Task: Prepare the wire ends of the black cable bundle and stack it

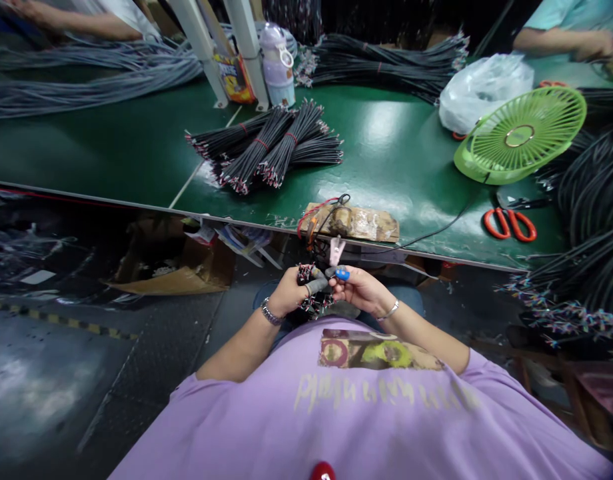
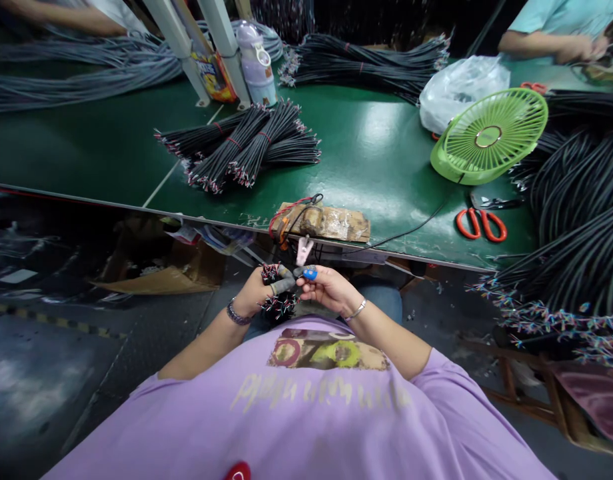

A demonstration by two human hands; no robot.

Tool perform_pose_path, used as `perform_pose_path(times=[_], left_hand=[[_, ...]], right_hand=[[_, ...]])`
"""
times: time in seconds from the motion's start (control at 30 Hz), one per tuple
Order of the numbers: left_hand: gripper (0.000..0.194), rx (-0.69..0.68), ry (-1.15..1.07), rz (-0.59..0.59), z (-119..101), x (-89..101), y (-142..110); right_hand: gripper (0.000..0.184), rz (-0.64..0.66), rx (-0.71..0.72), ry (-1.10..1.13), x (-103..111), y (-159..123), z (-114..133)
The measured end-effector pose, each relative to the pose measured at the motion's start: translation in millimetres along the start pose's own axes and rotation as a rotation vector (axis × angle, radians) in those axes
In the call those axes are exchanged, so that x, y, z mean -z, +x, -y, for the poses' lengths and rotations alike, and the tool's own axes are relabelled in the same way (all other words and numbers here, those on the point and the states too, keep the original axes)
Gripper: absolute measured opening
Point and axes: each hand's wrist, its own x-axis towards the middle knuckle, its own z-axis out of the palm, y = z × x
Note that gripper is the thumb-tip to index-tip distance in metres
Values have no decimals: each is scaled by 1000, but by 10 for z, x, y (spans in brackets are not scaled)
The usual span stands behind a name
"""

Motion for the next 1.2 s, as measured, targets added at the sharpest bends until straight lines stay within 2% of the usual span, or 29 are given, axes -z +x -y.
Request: perform_pose_path(times=[0.13, 0.2, 0.33, 0.43, 0.6, 0.7, 0.8, 0.9, 0.97, 1.1, 1.2], left_hand=[[28, 8, -15, 13, 9, 15, -6], [28, 5, -16, 10, 24, 22, -4], [27, -2, -11, -15, 47, 28, 5], [27, -4, -12, 12, 54, 24, 11], [35, -24, 43, 12, 45, 28, 6], [35, -66, 148, 20, 25, 35, -10], [30, -81, 237, 51, -9, 34, -22], [29, -81, 212, 104, -46, 32, -19], [30, -82, 144, 92, -71, 40, -11], [30, -95, 2, -18, -137, 65, 15], [27, -115, -93, -67, -194, 71, 54]], right_hand=[[26, 15, 4, -25, -2, 5, -33], [25, -27, 75, -100, -39, -11, -42], [22, -116, 316, -451, -125, -73, -14], [18, -116, 414, -704, -139, -107, 32], [17, -60, 391, -857, -110, -109, 93], [21, -25, 285, -811, -103, -109, 119], [26, 33, 97, -694, -84, -108, 139], [31, 94, -58, -555, -44, -76, 135], [33, 44, -32, -474, -16, -32, 120], [35, -159, 104, -237, -6, 75, 129], [41, -126, 52, -114, -61, 134, 197]])
